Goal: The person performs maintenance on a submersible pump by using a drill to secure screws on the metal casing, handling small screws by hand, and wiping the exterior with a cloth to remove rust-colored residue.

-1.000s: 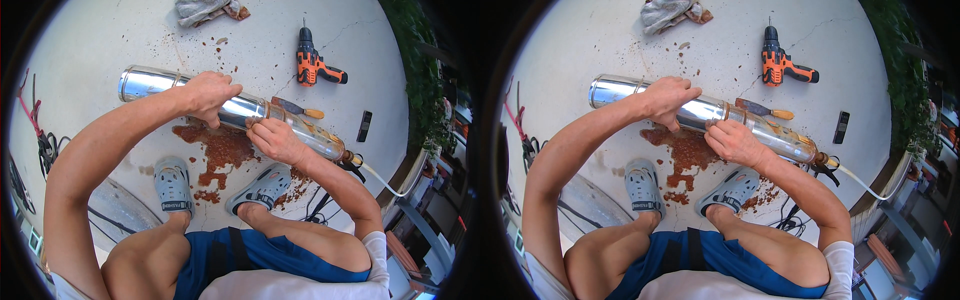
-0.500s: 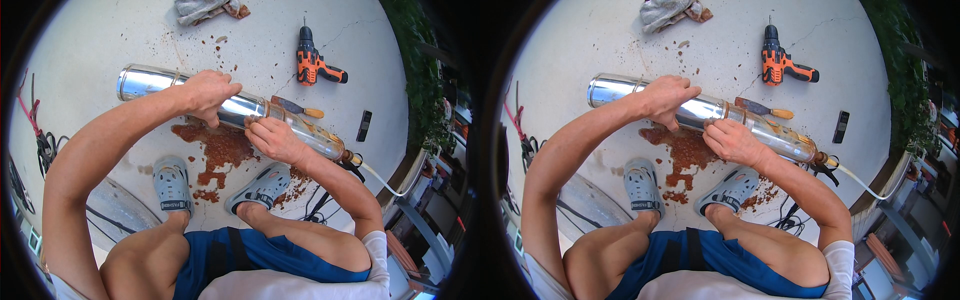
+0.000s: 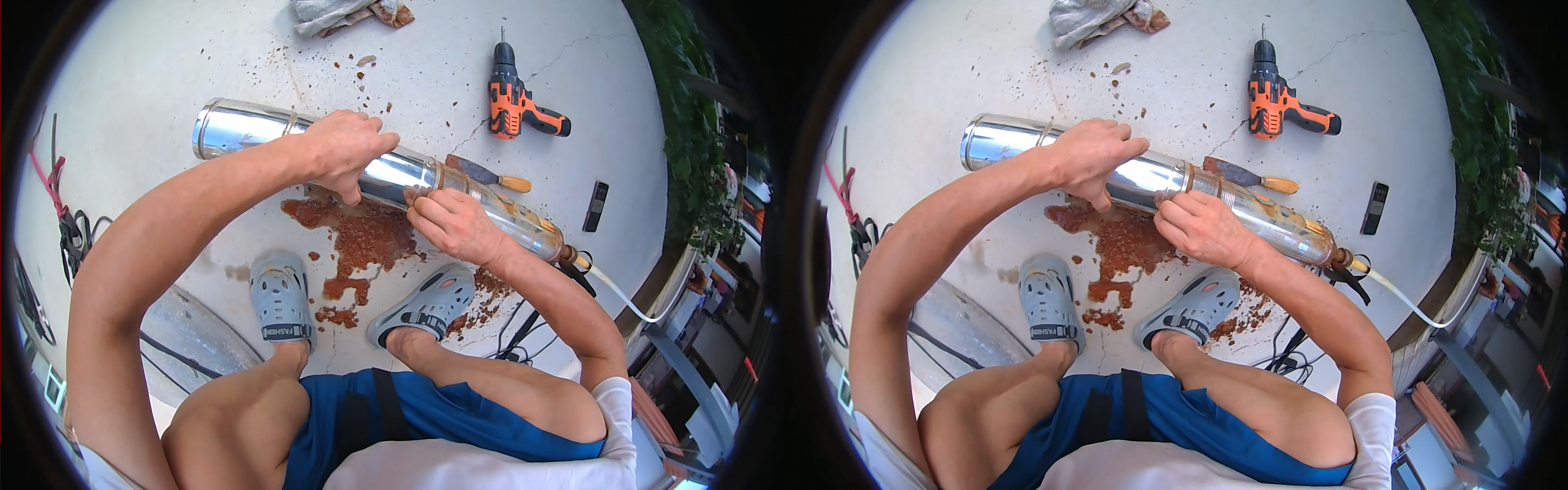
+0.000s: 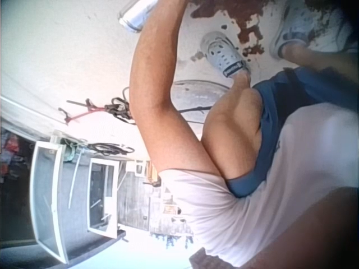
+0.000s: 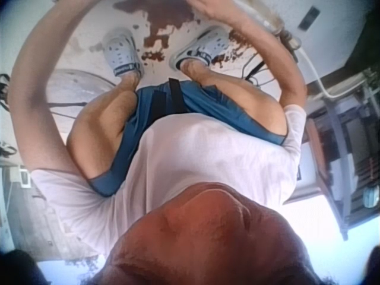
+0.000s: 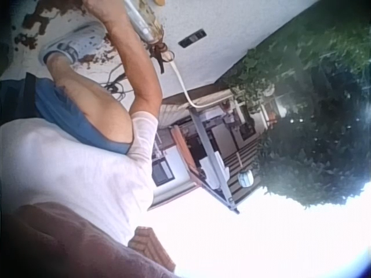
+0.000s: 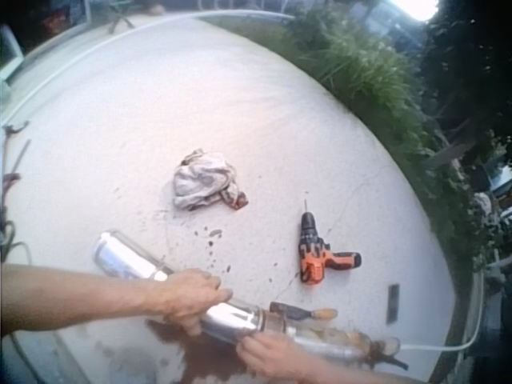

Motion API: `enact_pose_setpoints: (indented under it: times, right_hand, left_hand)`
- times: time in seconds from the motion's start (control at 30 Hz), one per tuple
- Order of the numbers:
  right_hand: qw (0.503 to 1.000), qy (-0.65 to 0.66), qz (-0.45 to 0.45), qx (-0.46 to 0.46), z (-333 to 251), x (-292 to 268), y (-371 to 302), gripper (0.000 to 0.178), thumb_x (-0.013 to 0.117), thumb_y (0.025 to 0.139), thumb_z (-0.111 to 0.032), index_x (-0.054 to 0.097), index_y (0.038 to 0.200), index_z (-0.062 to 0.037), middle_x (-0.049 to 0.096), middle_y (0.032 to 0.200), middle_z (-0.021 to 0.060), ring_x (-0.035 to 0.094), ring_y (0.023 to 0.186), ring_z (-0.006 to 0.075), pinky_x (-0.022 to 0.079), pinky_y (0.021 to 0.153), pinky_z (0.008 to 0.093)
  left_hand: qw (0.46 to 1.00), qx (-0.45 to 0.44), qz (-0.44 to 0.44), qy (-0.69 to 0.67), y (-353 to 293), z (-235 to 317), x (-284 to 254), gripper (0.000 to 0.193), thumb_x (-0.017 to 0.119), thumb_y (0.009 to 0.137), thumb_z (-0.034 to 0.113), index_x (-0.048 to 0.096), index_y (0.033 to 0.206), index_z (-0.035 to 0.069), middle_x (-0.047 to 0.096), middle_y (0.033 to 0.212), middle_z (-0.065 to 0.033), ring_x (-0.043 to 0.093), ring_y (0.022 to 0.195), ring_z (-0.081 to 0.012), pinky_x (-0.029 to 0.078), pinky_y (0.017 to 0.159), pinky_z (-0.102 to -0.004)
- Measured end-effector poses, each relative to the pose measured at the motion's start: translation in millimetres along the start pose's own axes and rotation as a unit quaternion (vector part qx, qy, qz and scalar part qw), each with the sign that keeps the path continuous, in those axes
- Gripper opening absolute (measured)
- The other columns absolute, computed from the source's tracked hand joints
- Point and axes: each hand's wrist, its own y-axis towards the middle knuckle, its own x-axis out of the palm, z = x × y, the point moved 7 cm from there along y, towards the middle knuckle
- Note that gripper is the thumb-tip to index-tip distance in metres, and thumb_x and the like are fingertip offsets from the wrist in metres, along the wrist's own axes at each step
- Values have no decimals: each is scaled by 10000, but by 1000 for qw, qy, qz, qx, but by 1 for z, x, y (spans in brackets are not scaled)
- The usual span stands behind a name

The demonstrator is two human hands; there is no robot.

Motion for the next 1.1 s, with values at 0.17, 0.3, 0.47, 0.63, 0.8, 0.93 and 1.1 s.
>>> enact_pose_setpoints:
  times: [0.17, 0.3, 0.47, 0.63, 0.8, 0.93, 1.1]
  right_hand:
    - [1000, -9, 0, 3, -2, 3, 3, 265, 642, 743, -111, 645, 993, -22, 609, 976, 64, 606, 886, 192, 517, 757, 304]
    - [999, -27, -18, 10, -3, 6, 2, 294, 638, 750, -117, 634, 1024, -12, 610, 1015, 86, 604, 909, 202, 522, 773, 305]
    - [1000, -20, 0, 22, -3, 3, 5, 290, 636, 748, -128, 628, 1021, -28, 610, 1024, 83, 605, 914, 206, 530, 792, 310]
    - [1000, -13, 9, 23, 1, 0, 4, 273, 636, 741, -128, 625, 1000, -42, 609, 1013, 74, 608, 913, 208, 536, 794, 316]
    - [1000, -21, -3, 4, -2, 5, 2, 279, 638, 723, -113, 634, 980, -5, 604, 989, 85, 605, 883, 207, 531, 769, 311]
    - [1000, -3, -18, 15, -6, 6, 3, 265, 692, 741, -39, 659, 993, 39, 636, 1008, 108, 631, 870, 215, 549, 758, 336]
    - [1000, 1, -15, 19, -6, 5, 3, 282, 696, 765, -47, 658, 1034, 27, 636, 1058, 114, 633, 906, 227, 554, 773, 342]
  left_hand:
    - [1000, -3, 0, -1, -1, 0, 0, 664, 915, 537, 271, 611, 1072, 23, 648, 944, -152, 657, 919, -331, 557, 819, -437]
    - [1000, -4, -15, -13, 0, -2, 2, 775, 908, 518, 292, 571, 1165, 30, 630, 974, -162, 639, 932, -353, 536, 835, -450]
    - [1000, -5, -16, -10, 0, -3, 4, 770, 907, 518, 286, 572, 1164, 31, 631, 977, -159, 641, 937, -350, 539, 841, -447]
    - [1000, -7, -22, -11, 1, -3, 6, 772, 909, 518, 286, 570, 1162, 31, 630, 981, -158, 640, 938, -350, 538, 841, -451]
    - [1000, -5, -21, -3, 2, -3, 5, 785, 916, 518, 295, 567, 1168, 30, 629, 990, -158, 639, 944, -347, 541, 840, -450]
    - [1000, -6, -16, -6, -1, -2, 5, 792, 920, 517, 298, 568, 1174, 30, 631, 995, -158, 639, 947, -346, 543, 843, -447]
    - [1000, -3, -13, -6, 1, -3, 5, 795, 922, 517, 299, 572, 1178, 28, 634, 1000, -158, 640, 954, -340, 546, 844, -445]
